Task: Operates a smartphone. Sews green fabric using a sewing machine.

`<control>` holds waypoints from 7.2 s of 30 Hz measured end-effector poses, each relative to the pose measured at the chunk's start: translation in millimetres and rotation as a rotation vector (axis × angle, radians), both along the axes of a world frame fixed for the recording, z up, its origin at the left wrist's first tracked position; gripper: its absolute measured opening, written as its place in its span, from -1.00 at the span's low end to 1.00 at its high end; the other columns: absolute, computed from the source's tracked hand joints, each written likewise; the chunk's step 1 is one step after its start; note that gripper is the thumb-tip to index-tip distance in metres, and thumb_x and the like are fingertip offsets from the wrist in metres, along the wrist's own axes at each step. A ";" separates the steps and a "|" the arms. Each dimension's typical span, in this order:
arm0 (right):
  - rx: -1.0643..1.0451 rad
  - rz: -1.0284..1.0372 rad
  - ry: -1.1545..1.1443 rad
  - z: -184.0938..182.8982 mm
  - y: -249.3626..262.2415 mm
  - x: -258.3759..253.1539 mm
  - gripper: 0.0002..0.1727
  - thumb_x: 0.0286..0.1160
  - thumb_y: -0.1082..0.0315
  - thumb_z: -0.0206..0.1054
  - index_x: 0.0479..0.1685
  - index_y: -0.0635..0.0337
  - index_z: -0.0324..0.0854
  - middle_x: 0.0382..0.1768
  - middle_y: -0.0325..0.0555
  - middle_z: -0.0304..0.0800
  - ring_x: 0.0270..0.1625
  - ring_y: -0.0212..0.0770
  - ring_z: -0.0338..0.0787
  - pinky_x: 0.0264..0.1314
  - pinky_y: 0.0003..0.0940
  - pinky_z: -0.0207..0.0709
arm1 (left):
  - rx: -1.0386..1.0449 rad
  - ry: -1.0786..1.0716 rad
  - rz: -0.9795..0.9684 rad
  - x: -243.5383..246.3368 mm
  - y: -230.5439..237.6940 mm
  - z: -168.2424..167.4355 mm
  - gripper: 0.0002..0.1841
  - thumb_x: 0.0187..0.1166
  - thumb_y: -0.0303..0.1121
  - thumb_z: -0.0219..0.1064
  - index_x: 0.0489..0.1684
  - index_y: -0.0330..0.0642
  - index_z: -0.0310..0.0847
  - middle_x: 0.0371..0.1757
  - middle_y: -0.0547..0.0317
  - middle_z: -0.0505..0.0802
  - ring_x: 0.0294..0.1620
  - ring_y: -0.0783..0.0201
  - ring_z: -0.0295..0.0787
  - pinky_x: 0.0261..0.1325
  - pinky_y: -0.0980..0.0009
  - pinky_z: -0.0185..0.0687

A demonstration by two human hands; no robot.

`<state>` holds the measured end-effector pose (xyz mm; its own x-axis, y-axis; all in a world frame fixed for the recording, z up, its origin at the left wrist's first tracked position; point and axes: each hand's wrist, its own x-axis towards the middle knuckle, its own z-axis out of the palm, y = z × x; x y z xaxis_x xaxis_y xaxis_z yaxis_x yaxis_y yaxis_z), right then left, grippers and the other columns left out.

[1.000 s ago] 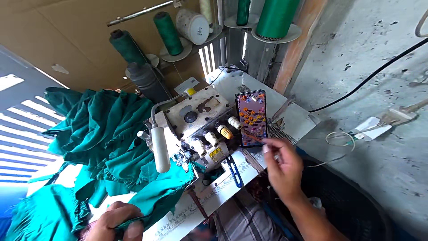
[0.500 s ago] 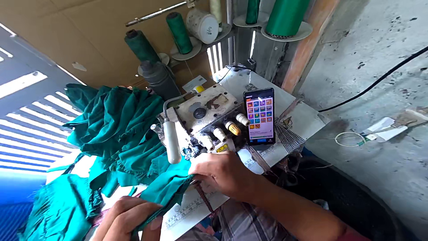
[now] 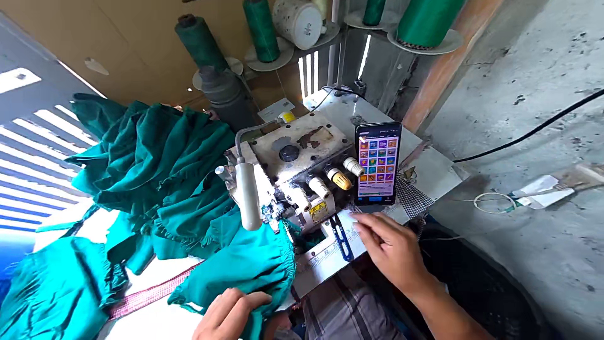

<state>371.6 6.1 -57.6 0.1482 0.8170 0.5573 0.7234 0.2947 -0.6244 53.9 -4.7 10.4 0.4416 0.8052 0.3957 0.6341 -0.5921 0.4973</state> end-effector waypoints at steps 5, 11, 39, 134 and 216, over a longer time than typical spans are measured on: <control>-0.155 -0.212 -0.096 -28.3 -25.2 10.5 -0.34 0.65 0.13 0.29 0.67 0.33 0.41 0.03 0.06 0.79 -0.09 -0.17 0.79 -0.04 -0.31 0.74 | 0.044 -0.105 0.048 -11.9 4.9 16.7 -0.81 0.52 -0.20 0.52 -0.19 -0.11 0.82 -0.36 0.13 0.70 -0.26 0.45 0.62 -0.16 0.62 0.51; -0.223 -0.208 -0.159 -27.1 -20.4 7.4 -0.19 0.66 -0.01 0.27 0.78 0.34 0.23 0.04 0.07 0.77 -0.04 -0.06 0.78 0.06 -0.17 0.72 | 0.165 -0.059 0.190 -19.3 32.8 47.6 -0.79 0.56 -0.12 0.48 -0.11 -0.03 0.86 -0.28 0.22 0.80 -0.23 0.50 0.67 -0.16 0.56 0.55; 0.116 0.627 0.026 28.4 29.9 -67.7 -0.79 0.69 0.42 0.27 -0.14 0.08 0.86 -0.04 -0.19 0.95 0.08 -0.37 0.91 0.11 -0.48 0.77 | 0.446 0.268 0.172 39.4 37.1 -10.6 -0.86 0.47 -0.22 0.33 -0.29 0.04 0.81 -0.26 0.16 0.77 -0.17 0.13 0.69 -0.10 0.22 0.48; -0.032 0.326 0.173 -14.4 -6.7 -55.6 -0.71 0.73 0.27 0.25 0.27 0.04 0.77 0.00 -0.17 0.86 -0.03 -0.43 0.83 -0.01 -0.52 0.76 | -0.012 -0.202 -0.091 3.9 61.8 -27.8 -0.56 0.62 0.10 0.30 0.22 0.00 0.71 0.37 0.22 0.84 0.59 0.09 0.62 0.77 -0.28 0.26; 0.103 0.400 0.081 5.3 26.4 -94.3 -0.71 0.62 0.54 0.24 -0.02 0.10 0.89 0.16 -0.09 0.92 0.27 -0.30 0.86 0.32 -0.47 0.73 | 0.054 0.158 -0.067 11.8 62.6 -9.9 -0.54 0.20 -0.38 0.37 0.18 0.00 0.83 0.40 0.17 0.82 0.61 -0.04 0.60 0.61 -0.35 0.40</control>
<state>277.3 32.5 -52.4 -0.1234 0.7596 0.6386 0.4891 0.6065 -0.6269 65.7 57.8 0.6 0.5539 0.7510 0.3594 0.6598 -0.6593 0.3607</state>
